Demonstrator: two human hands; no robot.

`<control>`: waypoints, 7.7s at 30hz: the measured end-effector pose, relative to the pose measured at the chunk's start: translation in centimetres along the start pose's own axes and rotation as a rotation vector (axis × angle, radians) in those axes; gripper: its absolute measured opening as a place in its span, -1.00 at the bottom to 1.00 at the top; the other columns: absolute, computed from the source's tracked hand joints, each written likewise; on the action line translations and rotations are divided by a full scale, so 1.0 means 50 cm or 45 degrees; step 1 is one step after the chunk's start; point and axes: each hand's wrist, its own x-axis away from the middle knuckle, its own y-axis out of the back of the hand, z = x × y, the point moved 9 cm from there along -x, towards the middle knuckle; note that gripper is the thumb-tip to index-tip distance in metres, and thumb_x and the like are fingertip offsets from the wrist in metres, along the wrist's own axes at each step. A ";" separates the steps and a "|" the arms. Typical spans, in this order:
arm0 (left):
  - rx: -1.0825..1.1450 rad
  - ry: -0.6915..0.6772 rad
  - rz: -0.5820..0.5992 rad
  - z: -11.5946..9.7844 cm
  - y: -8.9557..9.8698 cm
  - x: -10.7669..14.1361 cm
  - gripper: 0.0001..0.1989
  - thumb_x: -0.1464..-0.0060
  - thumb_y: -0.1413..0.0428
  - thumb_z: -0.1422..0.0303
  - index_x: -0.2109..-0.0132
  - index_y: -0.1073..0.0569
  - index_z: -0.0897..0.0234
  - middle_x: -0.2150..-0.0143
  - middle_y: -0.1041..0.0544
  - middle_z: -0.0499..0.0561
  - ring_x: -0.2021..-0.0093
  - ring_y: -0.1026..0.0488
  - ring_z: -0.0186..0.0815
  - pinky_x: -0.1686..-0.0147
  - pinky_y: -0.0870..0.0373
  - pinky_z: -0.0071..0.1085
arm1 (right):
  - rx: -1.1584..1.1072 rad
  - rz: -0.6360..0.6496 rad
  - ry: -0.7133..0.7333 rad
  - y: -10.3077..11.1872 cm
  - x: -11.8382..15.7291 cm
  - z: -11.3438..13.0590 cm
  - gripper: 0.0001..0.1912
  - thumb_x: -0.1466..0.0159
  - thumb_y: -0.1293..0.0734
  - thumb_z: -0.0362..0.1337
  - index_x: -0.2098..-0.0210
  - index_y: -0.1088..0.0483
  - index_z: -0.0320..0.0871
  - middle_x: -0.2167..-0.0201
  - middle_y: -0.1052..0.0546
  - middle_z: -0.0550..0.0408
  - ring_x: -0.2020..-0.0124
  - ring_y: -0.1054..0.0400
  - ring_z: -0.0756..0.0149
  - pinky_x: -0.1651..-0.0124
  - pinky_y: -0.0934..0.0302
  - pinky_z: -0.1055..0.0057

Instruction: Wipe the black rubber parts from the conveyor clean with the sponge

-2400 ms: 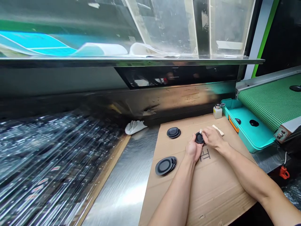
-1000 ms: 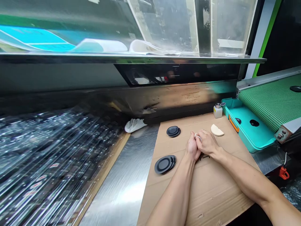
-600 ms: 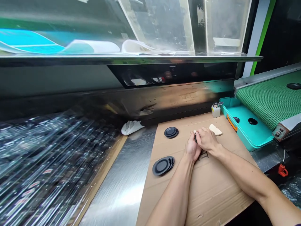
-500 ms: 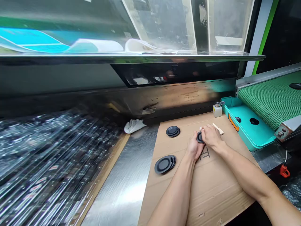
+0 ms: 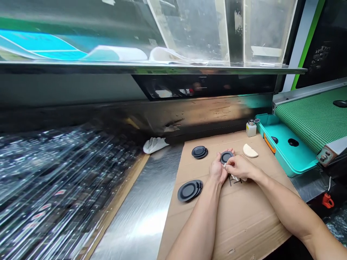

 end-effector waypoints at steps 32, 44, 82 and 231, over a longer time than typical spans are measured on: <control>0.020 0.035 0.090 -0.007 -0.025 0.015 -0.60 -0.39 0.16 0.28 0.08 -0.53 0.40 0.10 -0.63 0.20 -0.04 -0.55 -0.20 -0.15 -0.43 -0.25 | 0.802 -0.362 -0.082 0.002 0.001 0.058 -0.66 -0.42 -0.14 -0.25 -0.09 -0.42 -0.13 -0.03 -0.42 -0.16 0.00 -0.19 0.06 -0.05 -0.16 0.19; -0.047 -0.023 0.165 -0.006 -0.041 0.027 -0.60 -0.39 0.15 0.26 -0.01 -0.53 0.34 0.02 -0.61 0.17 -0.06 -0.53 -0.17 -0.19 -0.39 -0.16 | 0.082 -0.389 -0.111 0.056 -0.005 -0.023 -0.43 -0.21 -0.42 -0.22 -0.16 -0.21 -0.14 0.05 -0.49 -0.04 0.10 -0.40 0.17 0.07 -0.25 0.33; -0.065 0.008 0.075 -0.003 -0.020 0.020 -0.63 -0.38 0.14 0.31 0.01 -0.52 0.39 0.15 -0.62 0.18 0.09 -0.56 -0.20 -0.08 -0.46 -0.20 | 0.465 -0.255 -0.276 0.072 0.009 -0.037 -0.58 -0.41 -0.18 0.00 -0.17 -0.23 -0.07 0.15 -0.59 -0.06 0.17 -0.49 0.10 0.16 -0.22 0.33; -1.514 -0.457 0.207 -0.228 -0.194 0.209 -0.19 0.38 -0.43 0.03 -0.12 -0.51 0.05 -0.05 -0.59 0.07 0.03 -0.54 0.01 -0.15 -0.37 0.12 | 0.388 -0.408 -0.421 0.160 0.081 -0.032 -0.70 -0.39 -0.22 -0.20 0.00 -0.43 -0.22 -0.02 -0.49 -0.17 -0.06 -0.32 0.10 -0.10 -0.20 0.21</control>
